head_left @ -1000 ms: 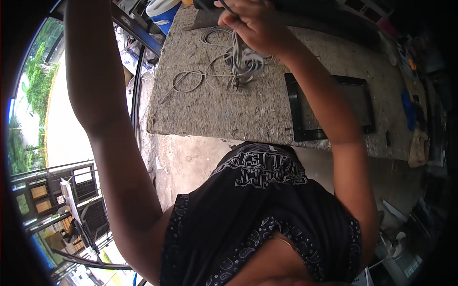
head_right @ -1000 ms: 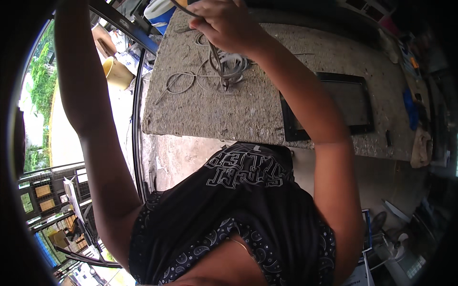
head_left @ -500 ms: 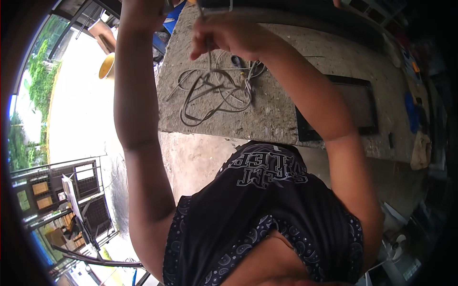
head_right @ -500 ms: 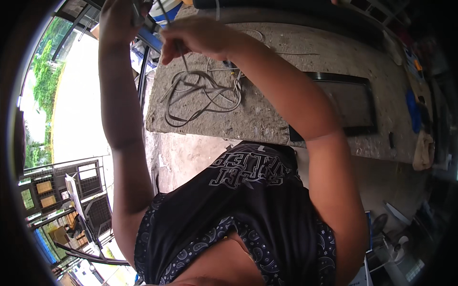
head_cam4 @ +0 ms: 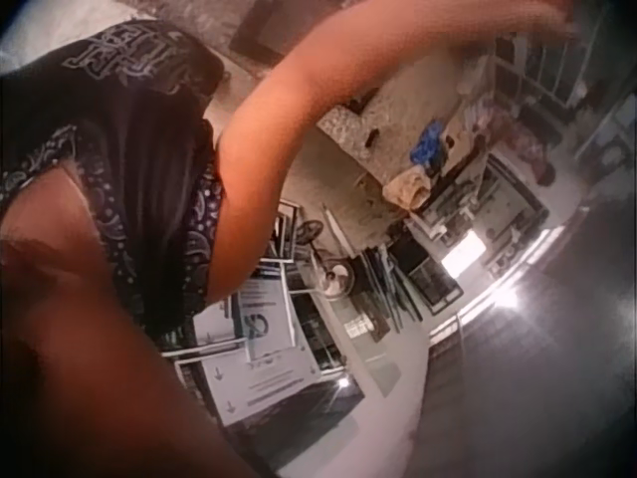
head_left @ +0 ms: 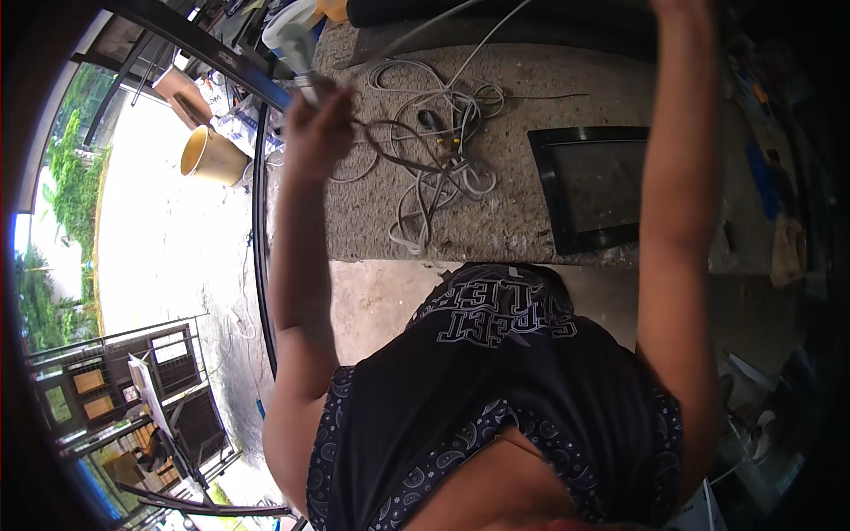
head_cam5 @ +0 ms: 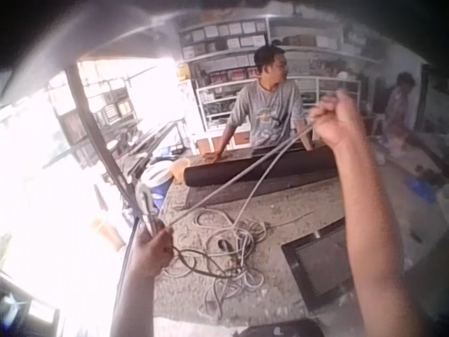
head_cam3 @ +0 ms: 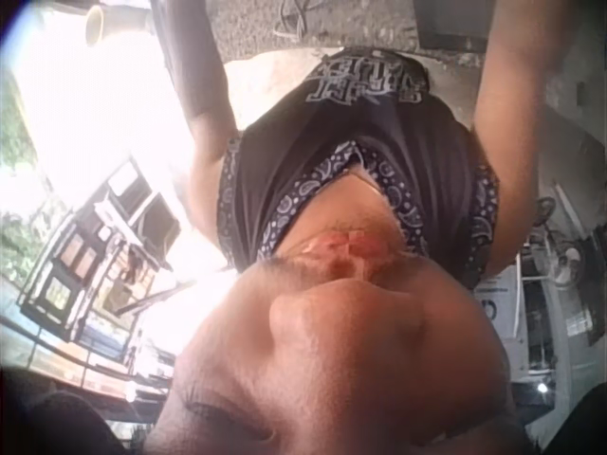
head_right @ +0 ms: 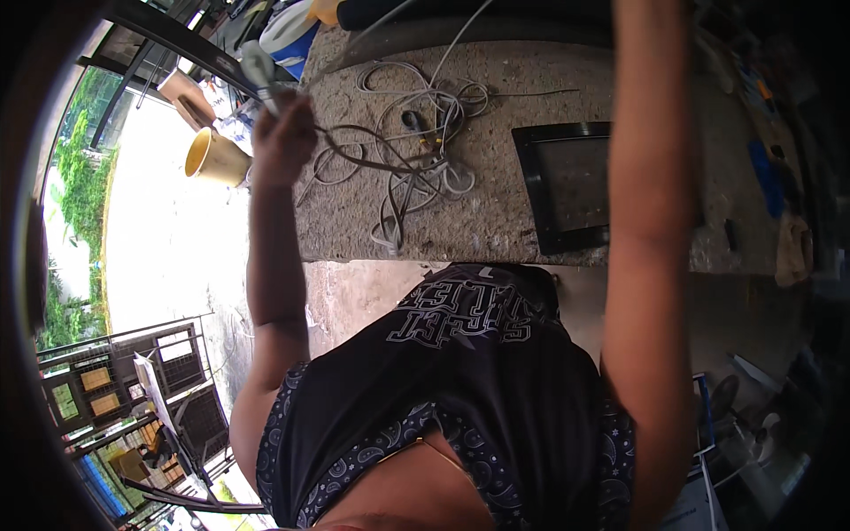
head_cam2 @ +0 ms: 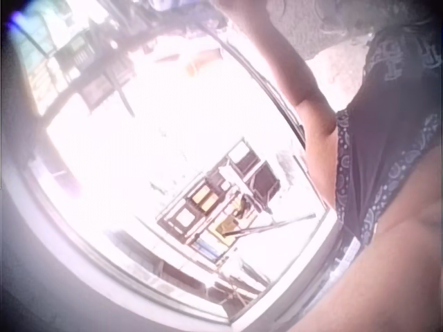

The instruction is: The person uses a spline roller to press a rubber seal into the groove of a black frame and cuts the spline using scissors.

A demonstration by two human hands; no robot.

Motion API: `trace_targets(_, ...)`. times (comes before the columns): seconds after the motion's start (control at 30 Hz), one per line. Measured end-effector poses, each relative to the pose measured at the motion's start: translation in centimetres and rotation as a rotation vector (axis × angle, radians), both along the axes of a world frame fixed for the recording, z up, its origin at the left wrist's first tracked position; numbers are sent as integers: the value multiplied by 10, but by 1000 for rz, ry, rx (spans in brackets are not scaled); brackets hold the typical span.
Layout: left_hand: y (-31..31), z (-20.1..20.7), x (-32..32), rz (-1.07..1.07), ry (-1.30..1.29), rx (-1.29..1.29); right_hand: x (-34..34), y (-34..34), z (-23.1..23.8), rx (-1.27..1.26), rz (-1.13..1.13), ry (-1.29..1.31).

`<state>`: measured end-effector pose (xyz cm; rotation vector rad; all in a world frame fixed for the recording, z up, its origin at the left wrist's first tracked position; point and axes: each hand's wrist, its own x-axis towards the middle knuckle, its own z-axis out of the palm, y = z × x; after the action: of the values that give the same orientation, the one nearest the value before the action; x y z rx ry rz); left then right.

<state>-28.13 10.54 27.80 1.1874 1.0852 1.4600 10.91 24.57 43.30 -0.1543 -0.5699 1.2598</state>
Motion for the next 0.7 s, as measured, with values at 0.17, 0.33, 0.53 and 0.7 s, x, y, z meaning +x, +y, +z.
trace_targets(0.17, 41, 32, -91, 365, -41, 70, 293, 3, -93, -95, -215, 65)
trace_targets(0.33, 115, 94, -208, 356, -198, 136, 464, -124, -151, -422, -862, 51)
trace_targets(0.53, 202, 189, -273, 860, 1681, 686, 563, -303, -164, -1003, -1260, -494)
trace_targets(0.7, 255, 218, -221, 767, 1311, 583, 573, -420, -162, -895, -1372, -330)
